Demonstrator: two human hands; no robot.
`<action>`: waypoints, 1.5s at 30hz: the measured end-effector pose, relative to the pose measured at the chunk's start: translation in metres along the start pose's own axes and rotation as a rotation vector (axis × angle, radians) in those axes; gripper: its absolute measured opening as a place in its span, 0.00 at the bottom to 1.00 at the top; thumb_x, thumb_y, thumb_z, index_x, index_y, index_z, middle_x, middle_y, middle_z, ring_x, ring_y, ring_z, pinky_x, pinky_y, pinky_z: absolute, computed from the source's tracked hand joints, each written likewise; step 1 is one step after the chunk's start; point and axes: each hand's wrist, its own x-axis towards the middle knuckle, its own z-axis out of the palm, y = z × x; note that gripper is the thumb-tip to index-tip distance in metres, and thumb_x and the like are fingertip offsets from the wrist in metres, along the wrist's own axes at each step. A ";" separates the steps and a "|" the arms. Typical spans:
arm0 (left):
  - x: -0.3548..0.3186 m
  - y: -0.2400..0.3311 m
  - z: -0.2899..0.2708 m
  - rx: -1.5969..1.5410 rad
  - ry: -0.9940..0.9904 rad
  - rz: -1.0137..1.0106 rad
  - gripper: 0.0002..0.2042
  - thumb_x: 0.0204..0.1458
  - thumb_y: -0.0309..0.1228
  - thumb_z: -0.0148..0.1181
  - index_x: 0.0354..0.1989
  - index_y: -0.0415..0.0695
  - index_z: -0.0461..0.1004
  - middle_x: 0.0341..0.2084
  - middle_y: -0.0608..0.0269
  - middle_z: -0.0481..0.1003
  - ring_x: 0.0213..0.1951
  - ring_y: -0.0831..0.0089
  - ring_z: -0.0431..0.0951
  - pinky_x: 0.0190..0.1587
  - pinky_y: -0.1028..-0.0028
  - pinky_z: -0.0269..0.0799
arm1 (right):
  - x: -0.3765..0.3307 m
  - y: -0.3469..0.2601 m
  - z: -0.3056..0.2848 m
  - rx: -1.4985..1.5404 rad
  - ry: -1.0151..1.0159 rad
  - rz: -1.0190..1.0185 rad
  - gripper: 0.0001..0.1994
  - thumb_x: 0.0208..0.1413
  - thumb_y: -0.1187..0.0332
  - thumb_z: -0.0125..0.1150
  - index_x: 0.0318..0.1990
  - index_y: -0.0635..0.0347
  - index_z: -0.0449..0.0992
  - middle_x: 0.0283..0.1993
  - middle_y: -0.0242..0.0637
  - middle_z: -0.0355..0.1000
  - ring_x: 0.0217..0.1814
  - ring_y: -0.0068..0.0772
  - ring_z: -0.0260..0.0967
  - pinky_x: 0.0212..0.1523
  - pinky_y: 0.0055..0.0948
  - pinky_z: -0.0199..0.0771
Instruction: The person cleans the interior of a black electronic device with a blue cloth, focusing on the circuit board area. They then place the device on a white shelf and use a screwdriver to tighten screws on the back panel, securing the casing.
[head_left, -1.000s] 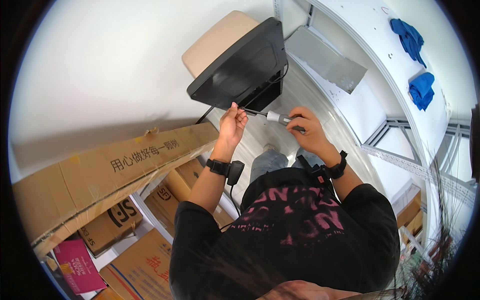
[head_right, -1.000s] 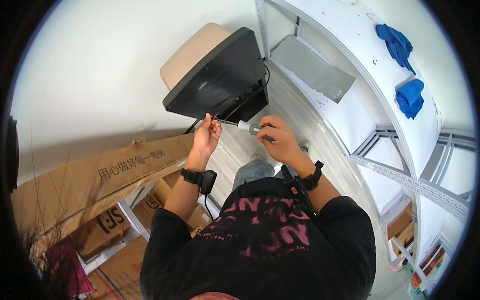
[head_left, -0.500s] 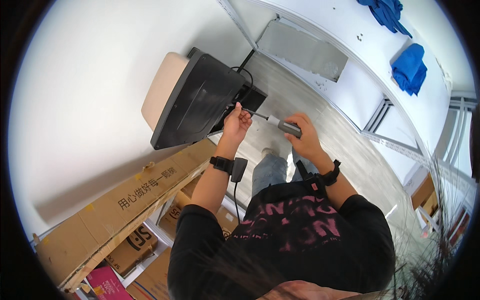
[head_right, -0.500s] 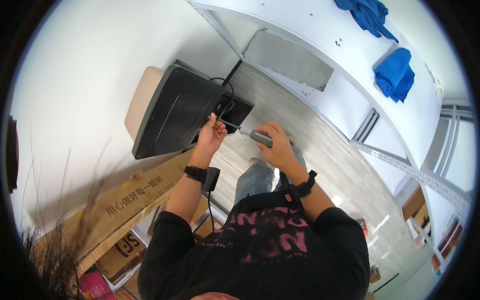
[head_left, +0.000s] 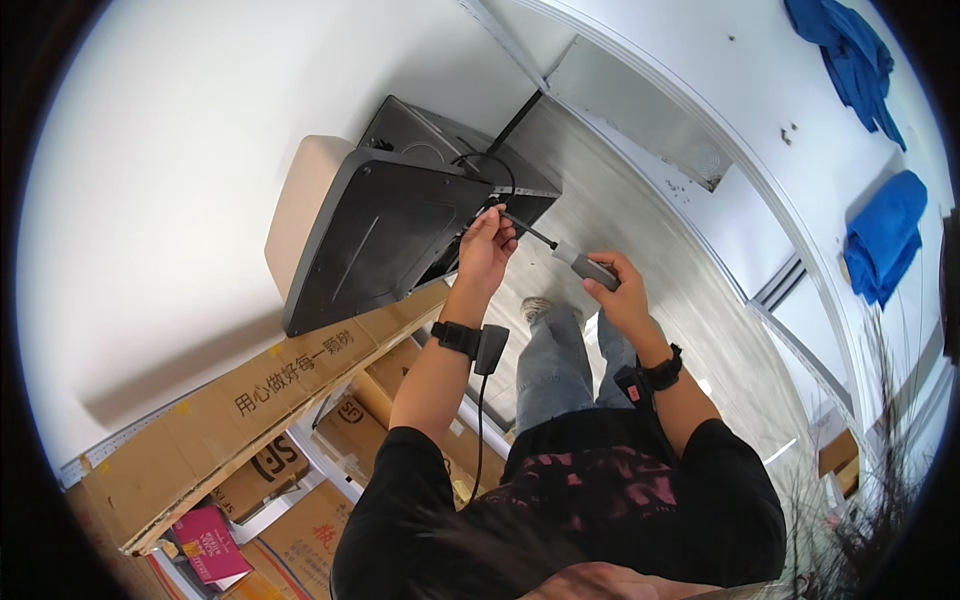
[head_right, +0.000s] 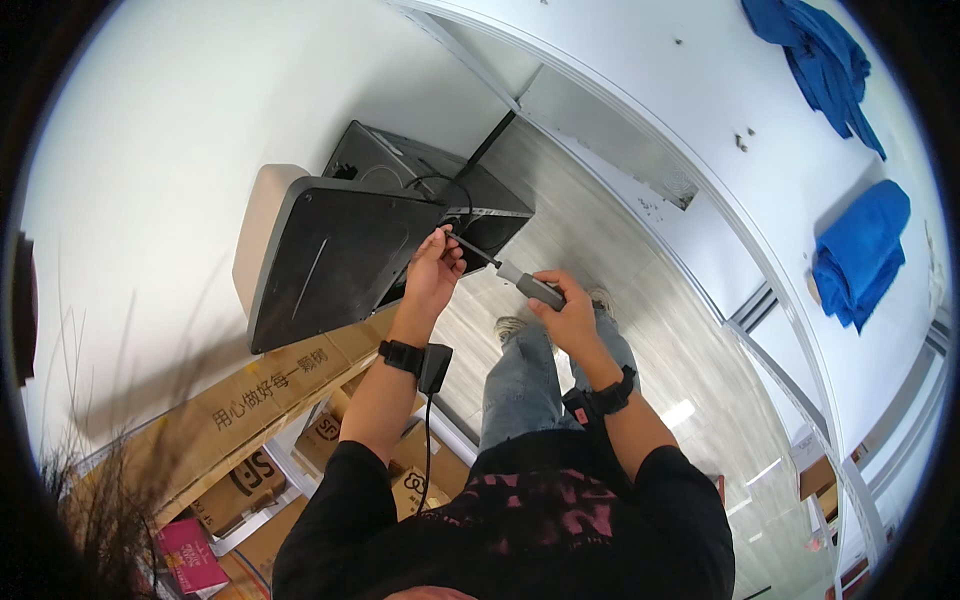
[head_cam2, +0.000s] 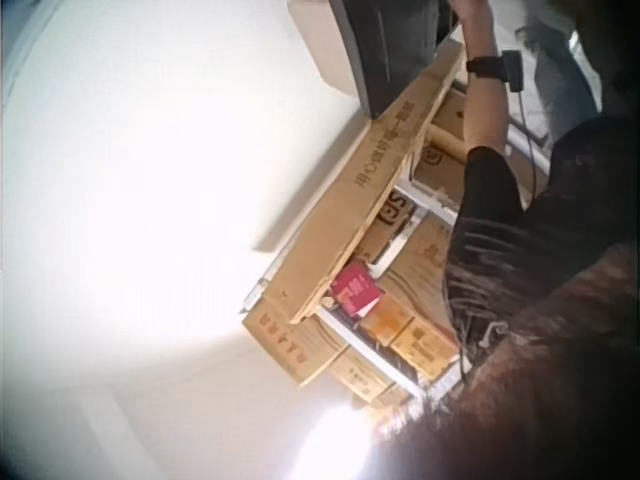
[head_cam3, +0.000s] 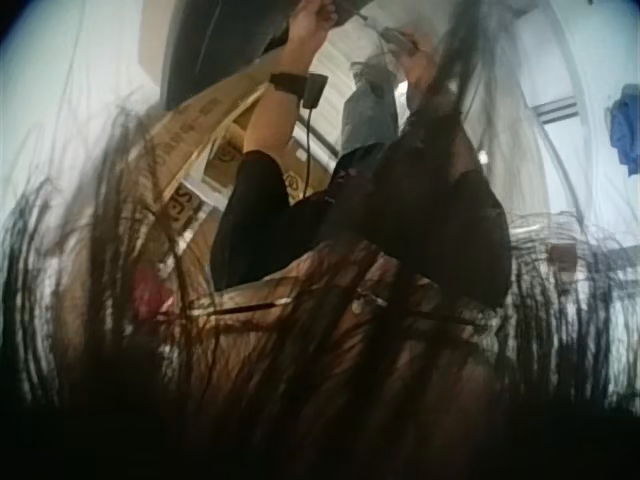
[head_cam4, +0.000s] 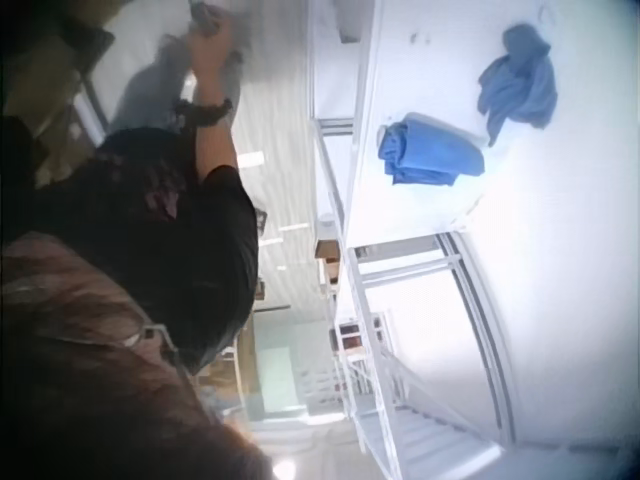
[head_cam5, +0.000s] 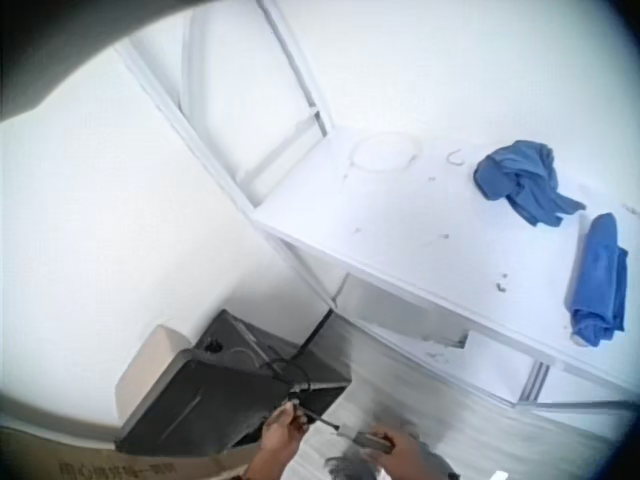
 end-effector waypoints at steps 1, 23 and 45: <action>0.004 0.000 -0.002 -0.002 -0.003 -0.001 0.11 0.61 0.39 0.57 0.46 0.49 0.75 0.28 0.74 0.75 0.32 0.81 0.74 0.37 0.77 0.72 | 0.001 0.001 0.002 -0.009 0.004 -0.016 0.18 0.53 0.76 0.65 0.52 0.60 0.72 0.42 0.30 0.72 0.43 0.21 0.68 0.46 0.23 0.68; 0.020 0.018 -0.002 0.204 0.063 0.293 0.11 0.64 0.32 0.51 0.51 0.44 0.74 0.46 0.65 0.77 0.44 0.79 0.75 0.43 0.77 0.72 | 0.016 0.000 0.032 0.057 -0.008 -0.196 0.19 0.52 0.78 0.65 0.52 0.62 0.71 0.53 0.34 0.68 0.53 0.26 0.67 0.55 0.25 0.66; -0.047 0.087 0.020 1.457 0.016 1.077 0.08 0.46 0.21 0.64 0.36 0.40 0.78 0.32 0.59 0.78 0.39 0.61 0.78 0.42 0.68 0.74 | 0.025 -0.043 0.077 -0.170 0.132 -0.406 0.19 0.47 0.77 0.67 0.48 0.61 0.73 0.47 0.42 0.71 0.47 0.38 0.71 0.47 0.31 0.71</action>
